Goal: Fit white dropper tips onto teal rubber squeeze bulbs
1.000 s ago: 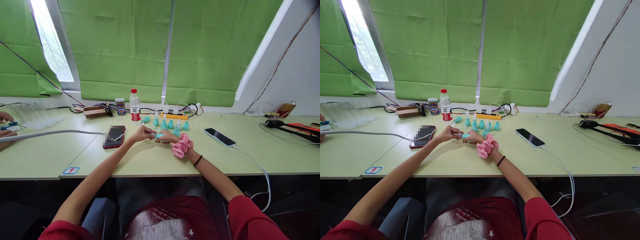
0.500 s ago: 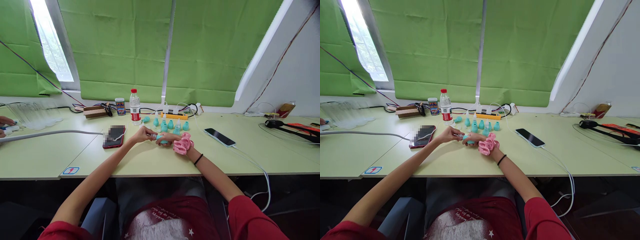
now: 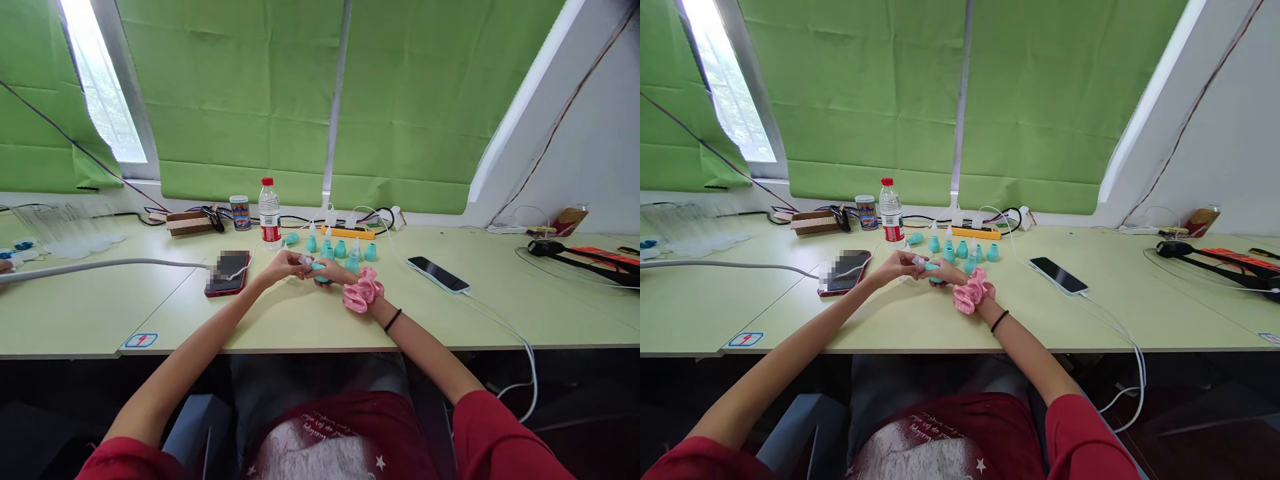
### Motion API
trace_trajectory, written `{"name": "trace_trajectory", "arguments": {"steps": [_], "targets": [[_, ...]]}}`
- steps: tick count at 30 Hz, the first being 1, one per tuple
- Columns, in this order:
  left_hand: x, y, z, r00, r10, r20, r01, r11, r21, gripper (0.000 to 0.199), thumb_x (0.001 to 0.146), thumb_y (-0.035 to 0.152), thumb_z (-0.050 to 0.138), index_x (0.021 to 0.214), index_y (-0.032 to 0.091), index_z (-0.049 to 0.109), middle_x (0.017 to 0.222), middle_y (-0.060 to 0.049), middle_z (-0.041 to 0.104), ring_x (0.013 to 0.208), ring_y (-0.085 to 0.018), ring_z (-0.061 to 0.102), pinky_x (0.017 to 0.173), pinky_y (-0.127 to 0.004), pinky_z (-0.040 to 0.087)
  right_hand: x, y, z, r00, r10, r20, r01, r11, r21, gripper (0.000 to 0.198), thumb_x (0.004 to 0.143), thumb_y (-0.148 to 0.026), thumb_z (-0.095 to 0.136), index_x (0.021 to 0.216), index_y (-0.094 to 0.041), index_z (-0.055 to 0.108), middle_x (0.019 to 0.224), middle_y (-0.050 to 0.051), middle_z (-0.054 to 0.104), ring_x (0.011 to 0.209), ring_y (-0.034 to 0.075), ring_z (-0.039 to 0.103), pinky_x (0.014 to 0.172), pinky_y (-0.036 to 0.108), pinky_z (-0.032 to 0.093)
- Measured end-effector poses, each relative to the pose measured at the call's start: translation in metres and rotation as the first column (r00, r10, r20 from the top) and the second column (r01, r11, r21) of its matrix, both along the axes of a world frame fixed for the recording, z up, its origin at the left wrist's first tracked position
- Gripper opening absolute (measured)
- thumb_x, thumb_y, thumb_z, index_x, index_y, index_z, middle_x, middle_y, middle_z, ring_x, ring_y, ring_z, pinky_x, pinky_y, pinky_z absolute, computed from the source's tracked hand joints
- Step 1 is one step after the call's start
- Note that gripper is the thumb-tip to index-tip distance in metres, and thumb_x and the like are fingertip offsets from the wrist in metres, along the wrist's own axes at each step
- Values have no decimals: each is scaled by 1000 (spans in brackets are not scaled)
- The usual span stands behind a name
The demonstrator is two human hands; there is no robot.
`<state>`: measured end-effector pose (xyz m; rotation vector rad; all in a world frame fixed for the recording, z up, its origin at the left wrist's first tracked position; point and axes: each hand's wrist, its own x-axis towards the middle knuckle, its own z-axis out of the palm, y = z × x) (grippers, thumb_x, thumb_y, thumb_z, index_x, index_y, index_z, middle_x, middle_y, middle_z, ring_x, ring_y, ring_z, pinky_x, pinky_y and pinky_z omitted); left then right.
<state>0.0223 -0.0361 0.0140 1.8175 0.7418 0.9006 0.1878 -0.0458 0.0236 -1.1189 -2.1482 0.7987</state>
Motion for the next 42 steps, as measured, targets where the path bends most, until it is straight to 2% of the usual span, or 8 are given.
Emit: {"name": "trace_trajectory", "arguments": {"steps": [6,14,18,21,23,25,29,42], "targets": [[1,0,1,1000,16,-13,-15,998,63,30,61,40,64,68,11,64,59,-5,60,51,-10,51,50,-21,40,0,1,-16,973,86,-216,-111,988,-106,27,62,-39,59,70,-13,56,59,-1,49,45,5,41,41,18,35],[3,-2,4,999,-6,44,6,1000,6,34,60,38,65,81,11,63,69,-6,61,59,-12,54,56,-23,43,0,9,-21,965,59,-254,-84,993,-88,28,62,-40,57,61,-13,50,49,-4,44,40,5,39,41,19,32],[-3,3,6,986,114,124,-115,993,6,41,64,40,61,95,13,60,79,-7,61,63,-13,54,58,-24,44,1,7,-12,950,32,-309,-33,999,2,36,65,-50,52,59,-15,45,50,-4,43,41,5,37,42,20,31],[-8,11,2,952,306,3,-300,933,198,37,65,41,57,90,14,63,74,-6,60,64,-15,53,60,-26,42,0,6,-5,951,-11,-309,29,998,53,40,68,-54,48,56,-17,40,47,-4,40,41,6,36,44,20,31],[-10,14,-3,881,450,-149,-347,827,442,31,62,38,60,82,15,65,70,-5,59,68,-17,53,66,-28,41,0,7,-3,954,-52,-297,75,995,66,41,69,-54,46,54,-17,38,46,-4,39,42,6,36,45,21,31],[-10,16,-8,784,539,-309,-264,740,619,28,61,35,59,81,16,66,68,-5,57,74,-19,52,70,-30,40,0,8,-4,949,-83,-304,111,991,76,40,70,-54,46,54,-18,38,46,-3,40,44,7,36,46,22,30],[-11,16,-13,635,567,-525,-85,727,682,30,64,31,55,86,15,65,75,-7,58,80,-23,52,71,-32,41,2,15,-9,928,-107,-357,158,981,115,38,69,-52,48,52,-18,39,47,-1,43,50,9,39,48,23,30],[-12,15,-10,546,577,-608,50,702,711,18,65,27,53,70,16,67,72,-8,59,75,-20,53,62,-27,39,3,23,-18,929,-149,-338,203,970,132,38,65,-51,54,48,-20,38,46,0,44,54,13,43,48,25,30]]}}
